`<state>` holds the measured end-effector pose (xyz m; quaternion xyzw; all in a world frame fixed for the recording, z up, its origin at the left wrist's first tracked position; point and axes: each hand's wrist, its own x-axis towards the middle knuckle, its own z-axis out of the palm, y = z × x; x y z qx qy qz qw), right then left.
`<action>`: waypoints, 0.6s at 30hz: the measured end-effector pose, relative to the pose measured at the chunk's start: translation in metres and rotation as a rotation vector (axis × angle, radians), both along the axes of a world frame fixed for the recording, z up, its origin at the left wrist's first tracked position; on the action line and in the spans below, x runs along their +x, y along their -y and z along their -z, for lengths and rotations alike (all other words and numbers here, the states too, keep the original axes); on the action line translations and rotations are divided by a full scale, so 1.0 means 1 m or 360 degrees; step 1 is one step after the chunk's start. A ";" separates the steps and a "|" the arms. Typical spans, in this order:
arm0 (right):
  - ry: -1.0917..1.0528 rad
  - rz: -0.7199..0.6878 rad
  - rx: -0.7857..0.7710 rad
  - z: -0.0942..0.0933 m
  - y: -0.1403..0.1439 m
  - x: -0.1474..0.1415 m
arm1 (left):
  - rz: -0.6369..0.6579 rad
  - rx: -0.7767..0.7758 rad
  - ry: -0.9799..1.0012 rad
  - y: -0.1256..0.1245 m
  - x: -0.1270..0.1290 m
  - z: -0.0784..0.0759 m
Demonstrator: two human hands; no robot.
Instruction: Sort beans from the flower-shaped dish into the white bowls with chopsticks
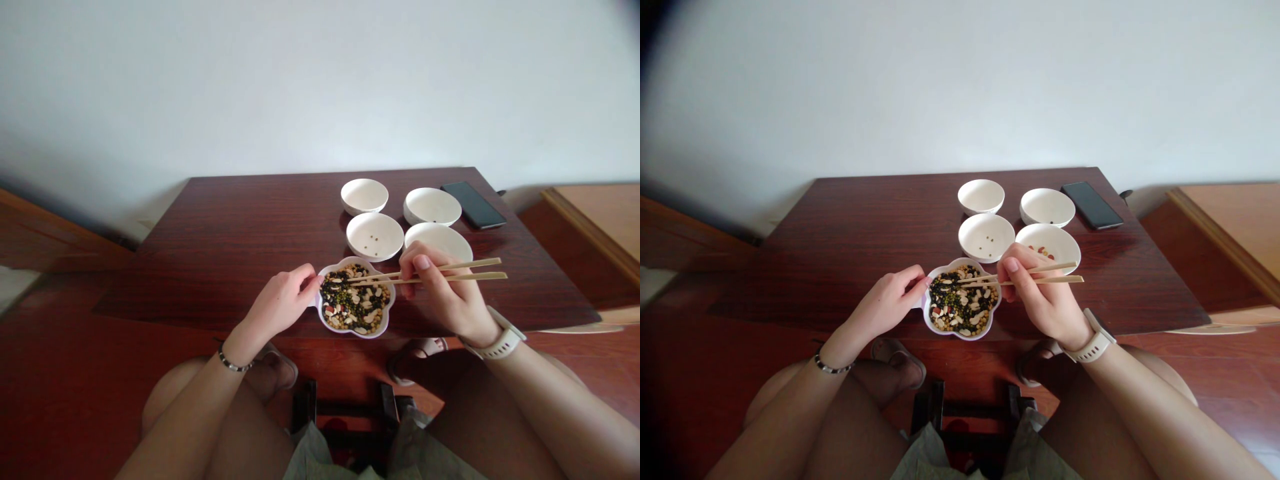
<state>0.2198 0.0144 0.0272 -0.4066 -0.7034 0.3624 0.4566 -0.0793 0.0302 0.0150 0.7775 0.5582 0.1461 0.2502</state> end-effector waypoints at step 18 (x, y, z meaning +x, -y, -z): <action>0.0052 -0.0010 -0.0036 -0.001 -0.001 -0.002 | 0.0013 0.0021 0.0011 0.000 0.001 -0.002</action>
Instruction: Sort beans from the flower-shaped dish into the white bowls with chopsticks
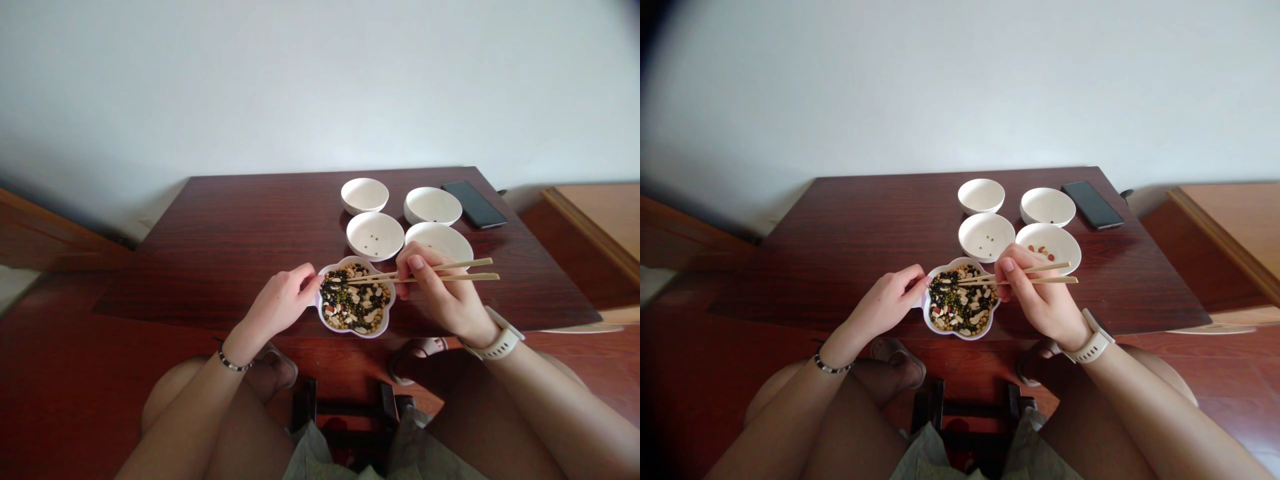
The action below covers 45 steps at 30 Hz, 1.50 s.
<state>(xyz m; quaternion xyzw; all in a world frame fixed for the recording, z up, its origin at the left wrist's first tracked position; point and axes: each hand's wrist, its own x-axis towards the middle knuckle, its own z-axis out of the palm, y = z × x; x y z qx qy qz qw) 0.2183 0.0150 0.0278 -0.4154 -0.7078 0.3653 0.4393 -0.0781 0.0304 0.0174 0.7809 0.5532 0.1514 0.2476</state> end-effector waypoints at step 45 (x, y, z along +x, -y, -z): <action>-0.0222 -0.0001 -0.0218 0.005 -0.001 -0.001 | -0.0011 -0.0007 0.0003 0.001 0.000 0.002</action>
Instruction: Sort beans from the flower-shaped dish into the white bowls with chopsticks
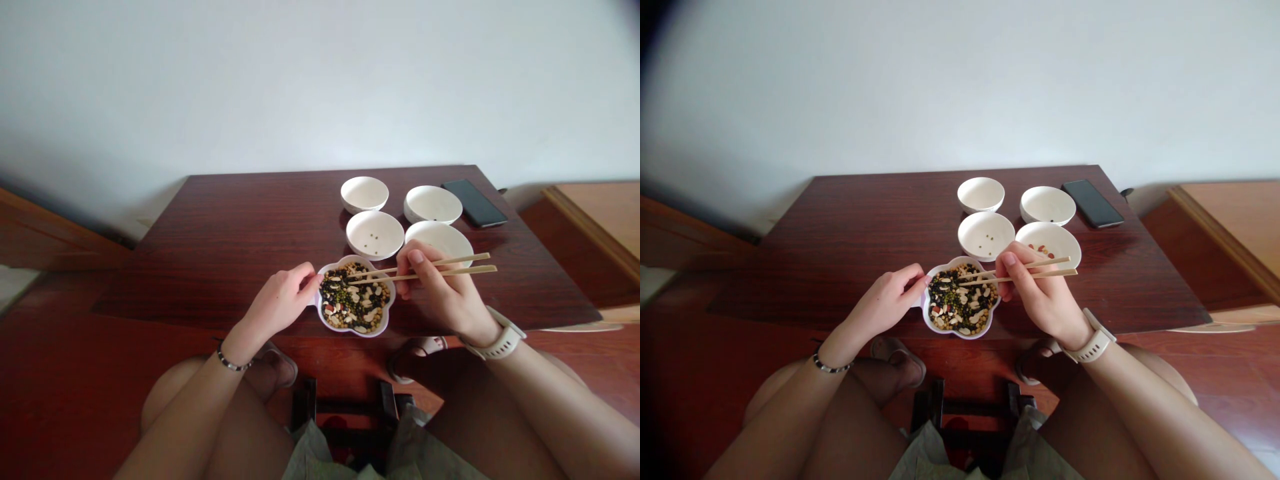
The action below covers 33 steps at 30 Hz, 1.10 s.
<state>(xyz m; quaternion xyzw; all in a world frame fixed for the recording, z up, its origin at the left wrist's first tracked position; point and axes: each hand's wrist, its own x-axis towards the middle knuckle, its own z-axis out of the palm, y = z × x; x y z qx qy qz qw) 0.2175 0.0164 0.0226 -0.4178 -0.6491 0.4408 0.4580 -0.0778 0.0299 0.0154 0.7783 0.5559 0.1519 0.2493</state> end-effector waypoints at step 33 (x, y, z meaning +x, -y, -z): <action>-0.0194 0.0071 -0.0105 -0.003 0.000 0.000 | 0.0006 -0.0016 -0.0019 0.000 -0.001 0.001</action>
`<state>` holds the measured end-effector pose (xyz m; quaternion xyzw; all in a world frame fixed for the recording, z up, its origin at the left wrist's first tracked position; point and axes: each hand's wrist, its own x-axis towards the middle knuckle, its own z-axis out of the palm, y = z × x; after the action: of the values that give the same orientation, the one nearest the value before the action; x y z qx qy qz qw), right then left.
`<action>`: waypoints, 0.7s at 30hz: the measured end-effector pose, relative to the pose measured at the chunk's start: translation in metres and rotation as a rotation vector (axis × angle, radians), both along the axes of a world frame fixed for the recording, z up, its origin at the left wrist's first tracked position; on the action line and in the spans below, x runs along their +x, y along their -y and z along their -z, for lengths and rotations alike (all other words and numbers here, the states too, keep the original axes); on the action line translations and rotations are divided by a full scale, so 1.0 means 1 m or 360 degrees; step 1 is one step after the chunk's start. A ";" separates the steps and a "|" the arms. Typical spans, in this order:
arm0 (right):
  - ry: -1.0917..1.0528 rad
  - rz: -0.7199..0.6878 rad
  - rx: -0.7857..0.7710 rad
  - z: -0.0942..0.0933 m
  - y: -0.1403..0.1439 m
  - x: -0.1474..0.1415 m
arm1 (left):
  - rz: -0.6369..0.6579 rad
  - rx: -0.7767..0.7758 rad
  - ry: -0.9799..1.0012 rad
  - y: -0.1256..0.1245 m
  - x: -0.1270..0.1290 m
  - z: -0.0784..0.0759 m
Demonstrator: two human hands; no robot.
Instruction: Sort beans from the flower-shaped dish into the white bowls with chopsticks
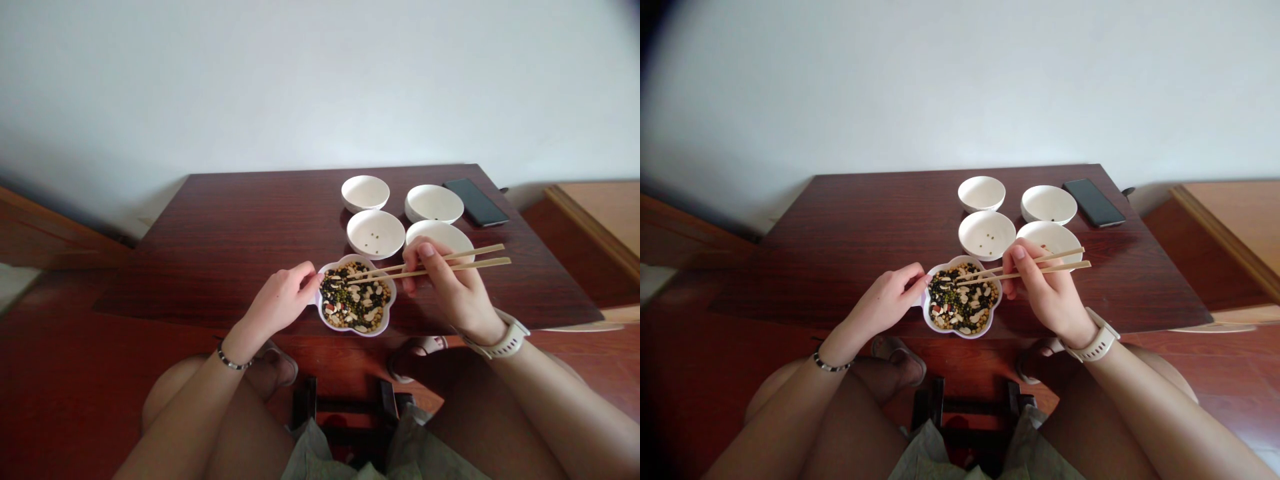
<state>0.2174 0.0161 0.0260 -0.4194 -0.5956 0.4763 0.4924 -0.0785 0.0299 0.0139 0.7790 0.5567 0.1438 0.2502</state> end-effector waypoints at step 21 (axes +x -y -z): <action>-0.0069 0.0057 0.0076 -0.001 -0.001 -0.001 | -0.0018 -0.0005 0.0003 0.000 0.002 -0.001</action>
<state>0.2167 0.0175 0.0271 -0.4078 -0.5883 0.4621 0.5235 -0.0770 0.0298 0.0154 0.7752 0.5611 0.1451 0.2513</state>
